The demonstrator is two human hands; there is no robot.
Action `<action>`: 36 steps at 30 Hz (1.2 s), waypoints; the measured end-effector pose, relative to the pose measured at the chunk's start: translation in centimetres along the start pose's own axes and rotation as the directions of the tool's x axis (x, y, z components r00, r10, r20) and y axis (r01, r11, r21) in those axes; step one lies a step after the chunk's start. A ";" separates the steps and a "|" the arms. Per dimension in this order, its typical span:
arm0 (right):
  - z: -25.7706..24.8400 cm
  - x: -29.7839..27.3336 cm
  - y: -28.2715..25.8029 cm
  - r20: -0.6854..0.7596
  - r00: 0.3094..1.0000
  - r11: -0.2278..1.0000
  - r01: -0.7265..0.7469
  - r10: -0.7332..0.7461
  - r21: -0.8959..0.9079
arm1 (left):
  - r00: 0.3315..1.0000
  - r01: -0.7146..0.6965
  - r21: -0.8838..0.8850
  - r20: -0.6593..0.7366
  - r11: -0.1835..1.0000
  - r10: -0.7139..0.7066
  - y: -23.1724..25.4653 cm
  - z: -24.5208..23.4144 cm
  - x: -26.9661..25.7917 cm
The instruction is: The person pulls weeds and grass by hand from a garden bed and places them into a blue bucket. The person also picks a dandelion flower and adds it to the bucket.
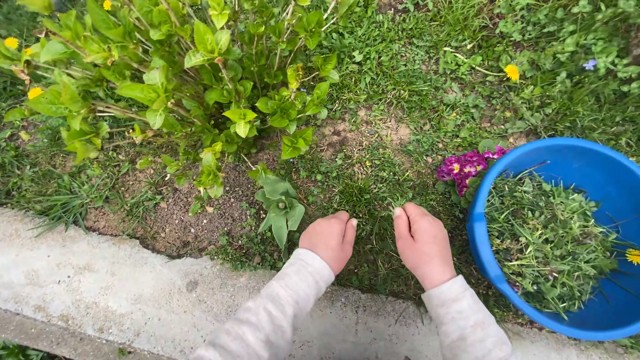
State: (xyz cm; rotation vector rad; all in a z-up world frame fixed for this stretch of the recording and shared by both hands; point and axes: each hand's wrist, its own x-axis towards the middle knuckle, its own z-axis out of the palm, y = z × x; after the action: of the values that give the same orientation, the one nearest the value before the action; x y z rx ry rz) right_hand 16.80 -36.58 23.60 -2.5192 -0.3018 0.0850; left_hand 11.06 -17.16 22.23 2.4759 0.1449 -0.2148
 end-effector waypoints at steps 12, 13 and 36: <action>-14.0 -3.8 17.6 -0.581 0.810 0.967 -0.210 0.088 -0.147 | 0.916 -0.262 -0.281 0.227 0.923 0.329 27.3 5.3 4.8; -14.3 -4.5 20.2 -0.602 0.795 0.948 -0.243 0.074 -0.204 | 0.894 -0.245 -0.313 0.293 0.918 0.338 28.2 5.9 4.5; -14.6 -5.9 12.9 -0.603 0.782 0.936 -0.076 -0.159 -0.345 | 0.656 -0.640 0.458 -0.093 0.617 0.749 20.6 6.3 5.9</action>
State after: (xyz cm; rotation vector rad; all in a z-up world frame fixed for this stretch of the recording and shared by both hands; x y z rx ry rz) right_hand 15.48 -56.34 28.16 -2.7066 -0.0990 -0.8911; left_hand 19.31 -36.95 28.48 2.7212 -0.8485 0.5029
